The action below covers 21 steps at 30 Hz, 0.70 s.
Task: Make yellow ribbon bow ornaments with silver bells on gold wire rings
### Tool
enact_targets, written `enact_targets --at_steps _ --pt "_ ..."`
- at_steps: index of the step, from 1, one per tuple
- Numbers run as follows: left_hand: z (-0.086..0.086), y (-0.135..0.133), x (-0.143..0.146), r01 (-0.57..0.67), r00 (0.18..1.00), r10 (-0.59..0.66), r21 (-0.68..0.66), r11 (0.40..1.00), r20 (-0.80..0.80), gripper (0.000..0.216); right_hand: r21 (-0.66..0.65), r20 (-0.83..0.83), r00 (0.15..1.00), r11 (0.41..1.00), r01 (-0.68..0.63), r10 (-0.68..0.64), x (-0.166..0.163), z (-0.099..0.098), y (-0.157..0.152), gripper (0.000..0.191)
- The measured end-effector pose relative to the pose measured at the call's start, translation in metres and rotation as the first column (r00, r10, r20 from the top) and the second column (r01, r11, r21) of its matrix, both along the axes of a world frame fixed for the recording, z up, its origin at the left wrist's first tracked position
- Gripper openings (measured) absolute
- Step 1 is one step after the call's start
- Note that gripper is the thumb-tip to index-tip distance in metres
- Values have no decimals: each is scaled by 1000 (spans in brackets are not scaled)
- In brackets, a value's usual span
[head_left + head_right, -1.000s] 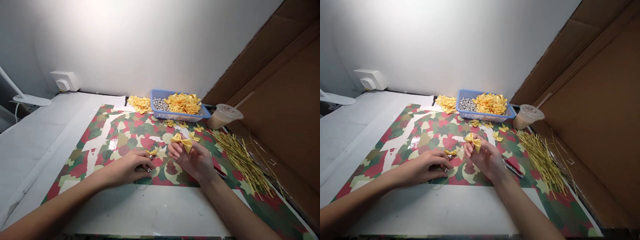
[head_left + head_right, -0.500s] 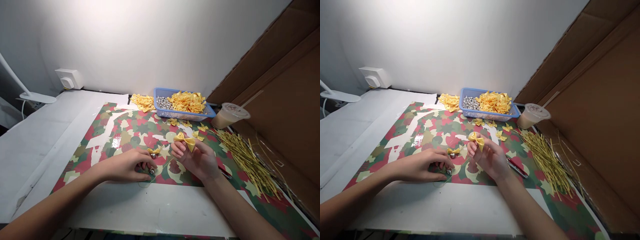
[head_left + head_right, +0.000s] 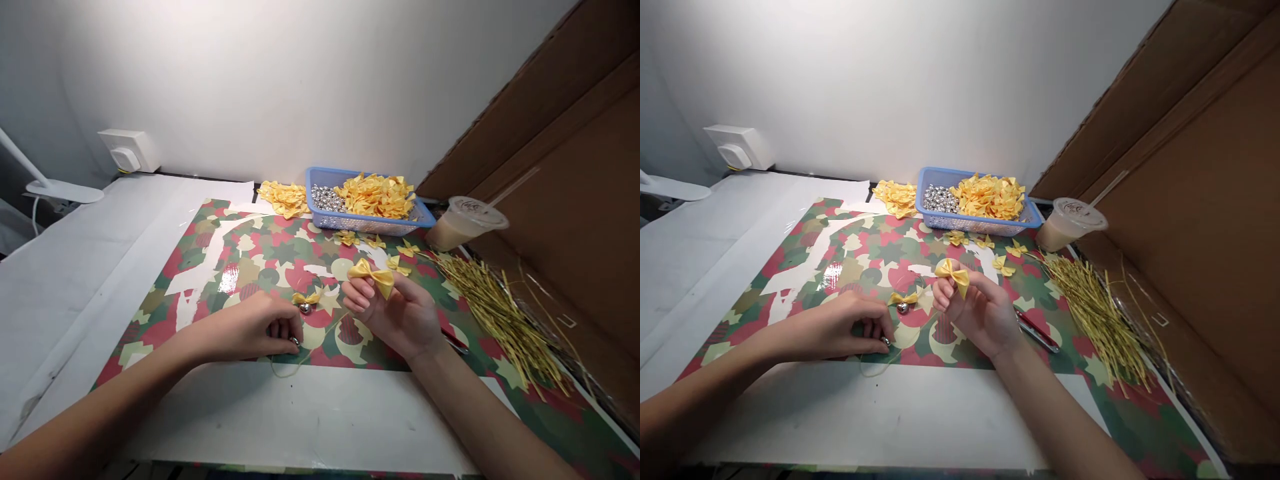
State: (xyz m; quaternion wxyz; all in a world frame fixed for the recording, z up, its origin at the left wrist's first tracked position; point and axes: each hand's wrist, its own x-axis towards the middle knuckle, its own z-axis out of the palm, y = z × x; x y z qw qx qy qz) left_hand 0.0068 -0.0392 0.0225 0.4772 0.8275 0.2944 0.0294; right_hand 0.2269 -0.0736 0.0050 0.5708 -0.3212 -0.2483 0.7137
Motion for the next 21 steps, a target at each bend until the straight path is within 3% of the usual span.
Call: enact_targets --at_steps 4,7,11,15,18,21 --pt "-3 0 2 -206 958 240 -207 956 157 9 15 -42 998 999 -43 44 -1 1 0 20" --pt "-7 0 5 -339 856 475 -469 815 206 17 32 -17 997 997 -72 72 -3 -1 0 16" --pt "-11 1 9 -343 749 641 -731 590 166 23 40 22 991 991 -130 129 -4 -4 1 12" --pt "-12 1 11 -292 720 681 -830 475 136 19 47 78 976 977 -209 205 -5 -5 1 12" --pt "-13 -1 12 -249 719 675 -845 472 165 18 34 114 963 968 -250 245 -8 -5 0 11" --pt "-17 -3 13 -304 758 624 -743 596 190 19 4 129 960 968 -250 247 -10 -7 0 11"
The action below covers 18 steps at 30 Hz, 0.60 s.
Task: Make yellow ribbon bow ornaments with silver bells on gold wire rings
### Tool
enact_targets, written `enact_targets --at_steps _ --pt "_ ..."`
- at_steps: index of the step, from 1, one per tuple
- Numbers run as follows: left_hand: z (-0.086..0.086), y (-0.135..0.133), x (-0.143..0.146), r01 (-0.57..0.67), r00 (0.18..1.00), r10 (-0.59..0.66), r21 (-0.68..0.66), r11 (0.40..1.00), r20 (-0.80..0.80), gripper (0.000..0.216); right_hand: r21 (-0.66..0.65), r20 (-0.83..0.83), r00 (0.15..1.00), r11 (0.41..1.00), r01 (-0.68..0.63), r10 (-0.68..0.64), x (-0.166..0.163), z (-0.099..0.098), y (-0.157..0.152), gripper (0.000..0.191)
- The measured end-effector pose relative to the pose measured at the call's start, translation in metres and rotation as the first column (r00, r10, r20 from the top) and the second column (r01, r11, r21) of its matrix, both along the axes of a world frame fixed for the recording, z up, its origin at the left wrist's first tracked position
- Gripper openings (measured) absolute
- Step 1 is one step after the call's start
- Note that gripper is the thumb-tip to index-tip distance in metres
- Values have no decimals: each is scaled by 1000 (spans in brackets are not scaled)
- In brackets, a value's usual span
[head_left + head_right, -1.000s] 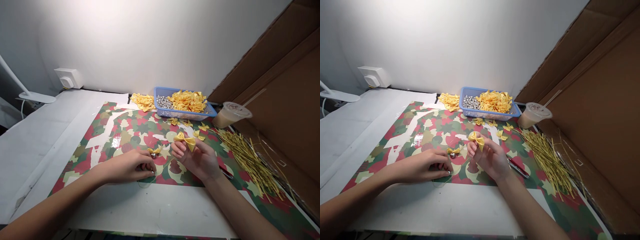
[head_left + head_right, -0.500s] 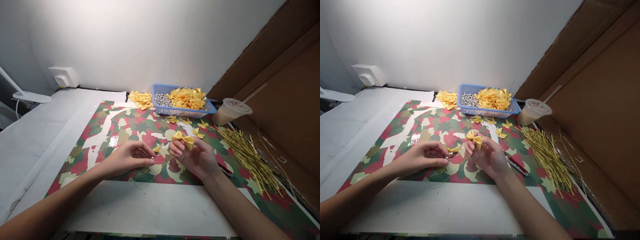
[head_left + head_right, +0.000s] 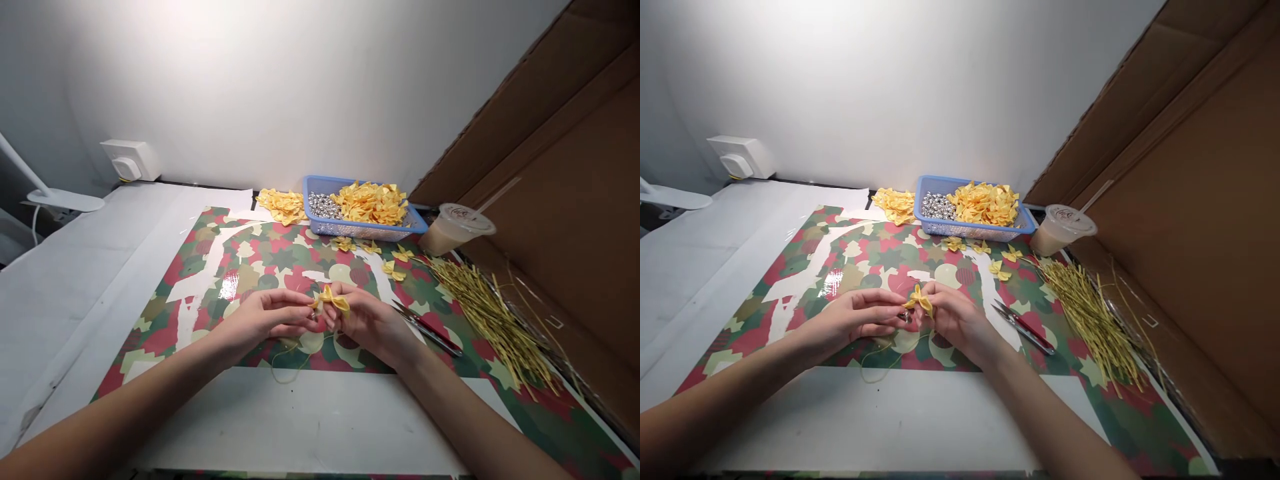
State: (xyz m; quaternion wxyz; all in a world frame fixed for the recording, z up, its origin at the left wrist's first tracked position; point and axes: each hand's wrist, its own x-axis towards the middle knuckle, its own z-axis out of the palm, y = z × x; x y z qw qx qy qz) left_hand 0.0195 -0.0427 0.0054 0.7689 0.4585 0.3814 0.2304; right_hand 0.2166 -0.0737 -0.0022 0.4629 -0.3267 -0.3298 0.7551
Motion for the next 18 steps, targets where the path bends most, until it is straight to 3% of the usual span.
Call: enact_targets --at_steps 2,3,5,7,11,13,15,18 --pt "-2 -2 -1 32 987 9 249 968 -161 16 -22 3 1000 999 28 -28 -1 -2 1 11" --pt "-3 -2 -1 67 968 40 410 909 -246 14 -33 1 999 998 50 -50 -1 -2 2 12" --pt "-4 -3 -3 180 923 118 682 709 -366 14 -57 -8 995 993 99 -100 0 -3 4 14" --pt "-4 -4 -3 290 898 150 814 503 -413 18 -81 -18 989 986 146 -148 0 -4 6 15" --pt "-7 -13 1 431 897 22 882 191 -442 26 -96 -49 959 957 275 -281 -3 -10 8 17" --pt "-11 -19 6 481 877 -44 874 69 -479 29 -91 -72 928 929 359 -366 -5 -15 9 19" --pt "-14 -23 10 511 857 -75 859 5 -509 29 -91 -89 901 905 416 -424 -7 -19 10 20" --pt "-19 -23 13 497 865 -76 868 -23 -497 27 -98 -100 889 894 437 -446 -9 -21 10 19"
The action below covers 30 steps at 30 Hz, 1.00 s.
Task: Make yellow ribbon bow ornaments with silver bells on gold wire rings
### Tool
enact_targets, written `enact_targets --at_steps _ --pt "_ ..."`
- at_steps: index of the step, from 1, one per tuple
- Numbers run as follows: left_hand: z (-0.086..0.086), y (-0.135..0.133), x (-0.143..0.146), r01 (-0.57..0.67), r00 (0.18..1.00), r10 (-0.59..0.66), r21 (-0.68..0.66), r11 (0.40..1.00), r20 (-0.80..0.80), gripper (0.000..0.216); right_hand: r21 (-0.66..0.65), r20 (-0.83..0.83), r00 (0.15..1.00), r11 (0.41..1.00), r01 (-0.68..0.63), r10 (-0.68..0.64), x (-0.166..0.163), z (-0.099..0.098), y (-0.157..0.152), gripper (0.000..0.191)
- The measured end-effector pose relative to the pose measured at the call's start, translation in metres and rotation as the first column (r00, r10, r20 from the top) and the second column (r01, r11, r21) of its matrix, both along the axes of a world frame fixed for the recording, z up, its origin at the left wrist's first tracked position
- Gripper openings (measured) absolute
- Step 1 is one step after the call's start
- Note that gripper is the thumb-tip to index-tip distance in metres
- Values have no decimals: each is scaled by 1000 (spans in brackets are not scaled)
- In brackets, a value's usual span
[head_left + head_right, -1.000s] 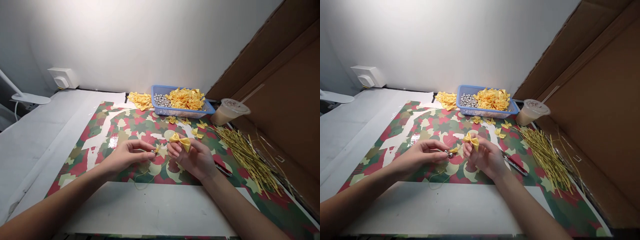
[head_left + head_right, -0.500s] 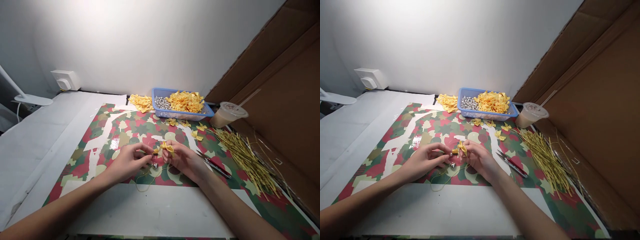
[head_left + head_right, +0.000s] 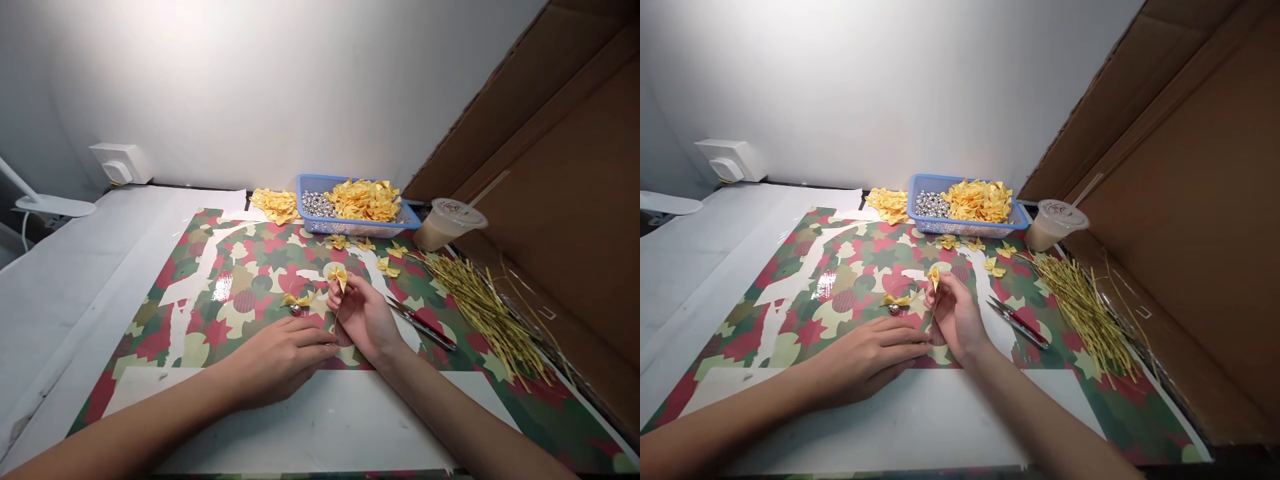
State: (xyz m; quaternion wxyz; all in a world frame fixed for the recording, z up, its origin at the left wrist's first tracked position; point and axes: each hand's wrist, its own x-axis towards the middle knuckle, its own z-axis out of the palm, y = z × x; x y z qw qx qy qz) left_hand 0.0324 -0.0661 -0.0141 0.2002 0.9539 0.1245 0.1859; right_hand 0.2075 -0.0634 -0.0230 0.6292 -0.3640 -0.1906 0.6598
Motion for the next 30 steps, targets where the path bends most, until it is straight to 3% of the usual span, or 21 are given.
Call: enact_targets --at_steps 4,10,15,20,26,30 --pt "-3 7 -3 -51 996 54 -48 998 77 30 1 -9 1000 1000 -11 11 0 5 -1 21" --pt "2 15 -11 -161 981 187 -305 939 59 22 4 -15 999 1000 -29 29 2 12 -3 22" --pt "17 20 -18 -133 991 133 -399 907 -29 34 -5 -21 999 999 -32 32 5 12 -3 21" --pt "27 22 -20 -129 992 114 -381 916 -61 31 -6 -21 999 999 -39 39 5 14 -3 23" --pt "17 21 -19 -152 985 127 -232 961 -118 23 -7 -23 999 999 -45 45 4 15 -3 23" --pt "18 19 -20 -200 973 164 -245 949 -160 15 -14 -24 999 999 -44 44 4 14 -3 24"
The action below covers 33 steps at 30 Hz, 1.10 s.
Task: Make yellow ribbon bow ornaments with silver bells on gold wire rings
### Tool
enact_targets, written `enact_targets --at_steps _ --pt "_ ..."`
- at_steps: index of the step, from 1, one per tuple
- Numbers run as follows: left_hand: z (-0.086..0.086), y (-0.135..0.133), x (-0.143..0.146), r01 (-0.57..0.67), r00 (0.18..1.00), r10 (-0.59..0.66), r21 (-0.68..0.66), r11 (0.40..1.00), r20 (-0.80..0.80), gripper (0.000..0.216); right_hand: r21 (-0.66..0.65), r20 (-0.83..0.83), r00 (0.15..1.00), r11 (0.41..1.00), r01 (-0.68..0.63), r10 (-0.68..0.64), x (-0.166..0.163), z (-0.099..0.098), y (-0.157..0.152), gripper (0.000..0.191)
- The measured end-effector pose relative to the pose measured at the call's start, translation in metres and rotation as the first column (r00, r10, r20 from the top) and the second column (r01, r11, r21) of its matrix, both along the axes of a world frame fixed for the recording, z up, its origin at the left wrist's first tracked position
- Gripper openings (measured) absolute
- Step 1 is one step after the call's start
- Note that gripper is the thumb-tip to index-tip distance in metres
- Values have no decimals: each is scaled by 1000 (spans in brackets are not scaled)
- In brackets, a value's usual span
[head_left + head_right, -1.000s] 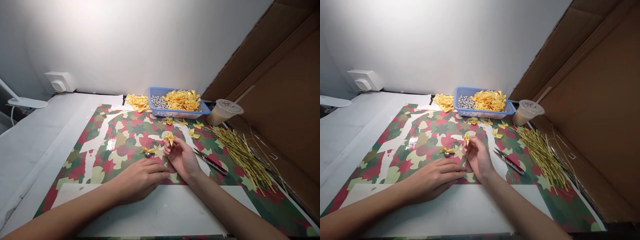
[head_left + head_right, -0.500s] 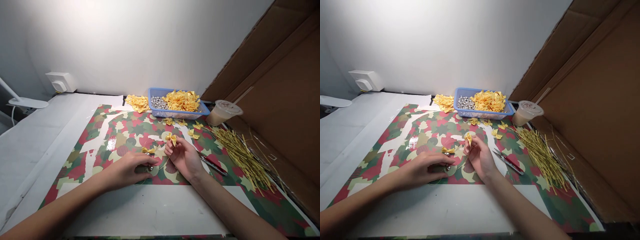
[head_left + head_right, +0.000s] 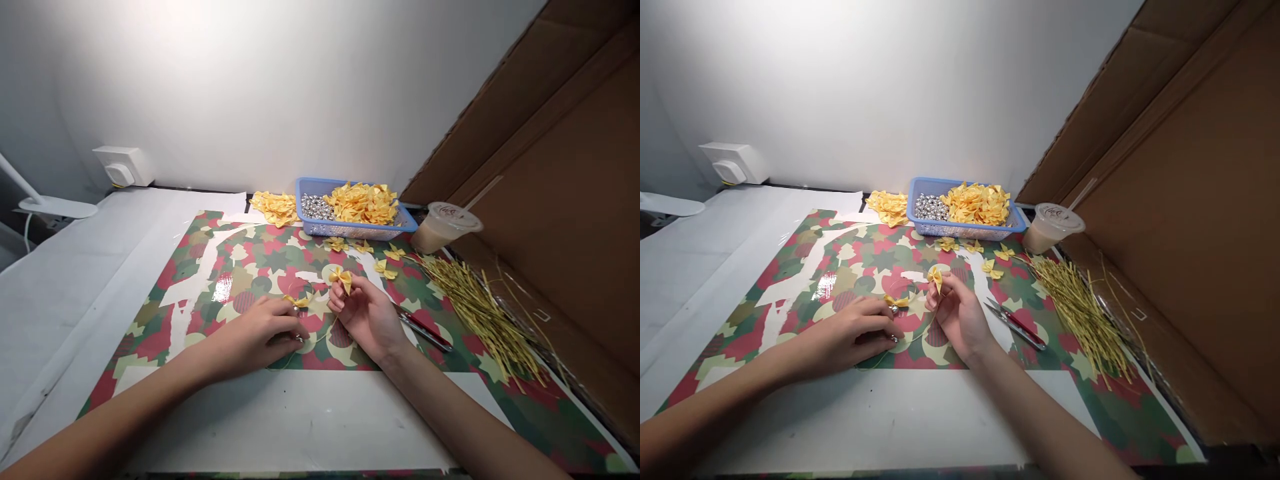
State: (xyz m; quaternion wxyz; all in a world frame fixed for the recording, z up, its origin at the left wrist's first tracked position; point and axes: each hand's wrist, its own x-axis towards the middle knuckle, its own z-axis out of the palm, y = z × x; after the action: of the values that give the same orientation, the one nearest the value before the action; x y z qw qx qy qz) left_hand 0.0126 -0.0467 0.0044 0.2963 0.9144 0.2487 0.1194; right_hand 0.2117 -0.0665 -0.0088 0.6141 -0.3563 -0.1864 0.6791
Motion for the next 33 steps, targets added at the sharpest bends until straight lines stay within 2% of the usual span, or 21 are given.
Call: enact_targets --at_steps 5,14,19,22,23,25,28,31,33 --pt "11 -2 0 -40 998 36 -67 997 -55 7 5 7 1000 1000 -5 5 1 -2 0 24" --pt "8 -3 0 -30 999 30 21 999 -37 9 31 58 997 998 -46 45 2 -3 1 27" --pt "7 -2 -1 -65 998 65 -72 995 0 9 54 110 990 994 -91 84 2 -1 -2 27" --pt "10 0 0 -121 984 151 -264 957 96 6 69 154 982 991 -119 107 1 0 -3 27" --pt "12 0 0 -152 966 216 -365 918 139 7 76 169 979 989 -126 112 0 1 -3 28" --pt "15 2 1 -196 898 385 -587 785 214 13 92 203 971 985 -144 123 0 1 -3 28" --pt "18 5 2 -153 752 619 -854 498 227 17 114 261 956 979 -169 134 -1 1 -4 28" --pt "17 6 4 -30 647 740 -964 263 182 25 138 325 937 974 -181 128 -3 2 -6 29" --pt "16 6 5 32 620 770 -986 166 150 29 154 367 923 971 -185 118 -4 3 -8 29"
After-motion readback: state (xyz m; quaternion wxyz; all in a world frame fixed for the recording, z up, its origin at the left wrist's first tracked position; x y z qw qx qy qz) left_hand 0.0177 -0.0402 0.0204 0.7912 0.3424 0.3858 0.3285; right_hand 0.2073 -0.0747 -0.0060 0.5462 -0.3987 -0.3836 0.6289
